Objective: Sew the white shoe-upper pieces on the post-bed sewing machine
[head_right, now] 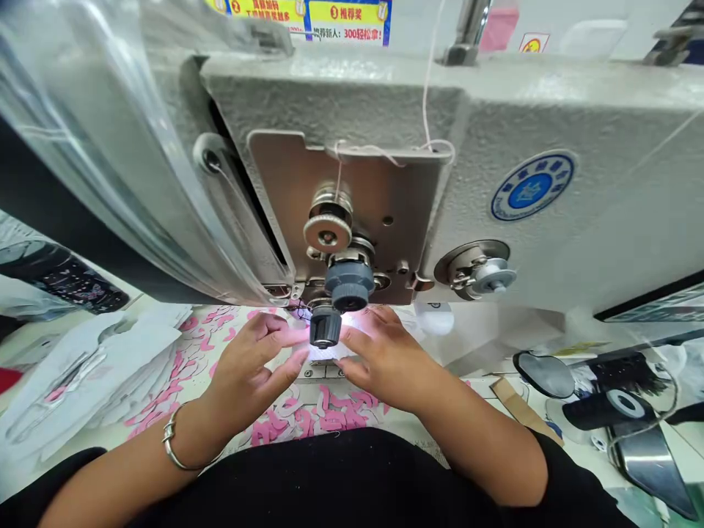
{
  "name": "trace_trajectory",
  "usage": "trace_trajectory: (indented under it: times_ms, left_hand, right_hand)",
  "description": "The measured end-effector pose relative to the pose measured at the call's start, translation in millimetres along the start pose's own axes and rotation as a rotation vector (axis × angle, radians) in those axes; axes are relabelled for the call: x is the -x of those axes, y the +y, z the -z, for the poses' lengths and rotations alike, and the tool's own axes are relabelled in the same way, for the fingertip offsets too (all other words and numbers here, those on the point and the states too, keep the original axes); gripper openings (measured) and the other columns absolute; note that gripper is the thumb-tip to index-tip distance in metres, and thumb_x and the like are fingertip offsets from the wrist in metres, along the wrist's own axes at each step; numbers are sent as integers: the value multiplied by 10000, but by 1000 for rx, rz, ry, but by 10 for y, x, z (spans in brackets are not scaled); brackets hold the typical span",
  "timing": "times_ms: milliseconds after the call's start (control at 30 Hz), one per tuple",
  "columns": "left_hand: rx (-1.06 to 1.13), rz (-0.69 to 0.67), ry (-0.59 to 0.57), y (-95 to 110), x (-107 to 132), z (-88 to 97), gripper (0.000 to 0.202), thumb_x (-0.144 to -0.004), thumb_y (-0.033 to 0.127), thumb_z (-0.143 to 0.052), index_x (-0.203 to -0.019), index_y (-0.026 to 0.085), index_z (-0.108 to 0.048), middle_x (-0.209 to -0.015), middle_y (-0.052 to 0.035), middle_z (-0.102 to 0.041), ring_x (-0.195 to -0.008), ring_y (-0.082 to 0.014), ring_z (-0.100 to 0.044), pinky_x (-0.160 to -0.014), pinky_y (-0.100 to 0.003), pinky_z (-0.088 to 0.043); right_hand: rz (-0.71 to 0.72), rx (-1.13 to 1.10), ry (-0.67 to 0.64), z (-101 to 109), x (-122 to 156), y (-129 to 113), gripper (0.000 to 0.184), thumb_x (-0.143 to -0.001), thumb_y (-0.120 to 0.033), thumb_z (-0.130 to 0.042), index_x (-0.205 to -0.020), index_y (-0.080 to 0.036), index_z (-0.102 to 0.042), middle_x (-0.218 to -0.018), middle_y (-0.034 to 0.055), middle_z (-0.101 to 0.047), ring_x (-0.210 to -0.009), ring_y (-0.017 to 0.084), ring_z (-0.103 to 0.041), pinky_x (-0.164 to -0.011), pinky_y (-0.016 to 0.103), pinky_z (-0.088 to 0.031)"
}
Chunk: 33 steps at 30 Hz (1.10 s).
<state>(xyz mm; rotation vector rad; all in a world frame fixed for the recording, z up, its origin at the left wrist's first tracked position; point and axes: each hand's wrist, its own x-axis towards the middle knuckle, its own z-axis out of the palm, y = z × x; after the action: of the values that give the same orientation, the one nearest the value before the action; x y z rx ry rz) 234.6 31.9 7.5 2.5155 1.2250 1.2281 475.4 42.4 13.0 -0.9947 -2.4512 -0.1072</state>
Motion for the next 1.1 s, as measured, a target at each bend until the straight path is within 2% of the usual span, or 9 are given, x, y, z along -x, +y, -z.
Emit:
trace_trajectory:
  times_ms: [100, 200, 367, 533, 700, 800, 967, 1100]
  left_hand:
    - [133, 181, 2, 42, -20, 5, 166, -893, 250, -622, -1040, 265, -698, -953, -32, -546, -897, -157, -552, -826, -307, -461]
    - [264, 390, -49, 85, -49, 7, 122, -890, 321, -629, -968, 276, -711, -943, -15, -591, -865, -149, -558, -790, -285, -458]
    - [603, 683, -53, 128, -93, -46, 201, -832, 421, -693, -907, 235, -685, -834, 5, -632, -755, -136, -560, -676, -250, -449]
    - [641, 706, -8, 159, -131, -103, 207, -785, 393, -744, -858, 212, -677, -800, 11, -629, -717, -123, -546, -643, -234, -434]
    - [624, 681, 19, 151, -91, -136, 194, -796, 374, -732, -872, 209, -666, -765, 16, -603, -698, -121, -533, -625, -233, -428]
    - [705, 691, 35, 160, -55, -158, 209, -800, 375, -724, -889, 202, -646, -801, 10, -604, -722, -126, -545, -653, -244, -454]
    - [985, 854, 106, 218, -113, -148, 311, -761, 358, -747, -879, 219, -495, -804, 44, -538, -661, -103, -529, -580, -232, -471]
    - [956, 977, -22, 203, -234, -105, 297, -719, 335, -751, -844, 187, -526, -777, 22, -541, -628, -103, -520, -513, -215, -437]
  right_hand:
    - [-32, -66, -39, 50, -22, 22, 344, -884, -317, -609, -1219, -244, -600, -1187, 101, -610, -1115, 268, -543, -980, 440, -470]
    - [-72, -186, -96, 93, -39, 42, 384, -884, -362, -618, -1253, -263, -575, -1206, 89, -600, -1128, 258, -547, -978, 436, -478]
    - [-138, -298, -128, 109, -61, 44, 431, -864, -398, -647, -1271, -295, -552, -1233, 61, -578, -1142, 238, -536, -995, 419, -466]
    - [-120, -267, -110, 102, -67, 20, 391, -865, -354, -647, -1244, -269, -597, -1198, 77, -587, -1118, 241, -518, -998, 421, -449]
    - [-73, -182, -126, 89, -46, 20, 401, -881, -293, -616, -1275, -369, -608, -1196, 74, -569, -1190, 269, -475, -1002, 464, -436]
    - [-50, -134, -109, 69, -34, 28, 418, -876, -271, -607, -1277, -384, -613, -1234, 80, -546, -1207, 285, -465, -999, 479, -438]
    - [-20, -93, -94, 63, -37, 35, 413, -882, -239, -581, -1269, -378, -623, -1218, 79, -551, -1185, 271, -487, -977, 458, -463]
    - [-10, -61, -105, 78, -42, 35, 413, -886, -249, -586, -1276, -384, -616, -1269, 82, -538, -1192, 280, -486, -973, 476, -470]
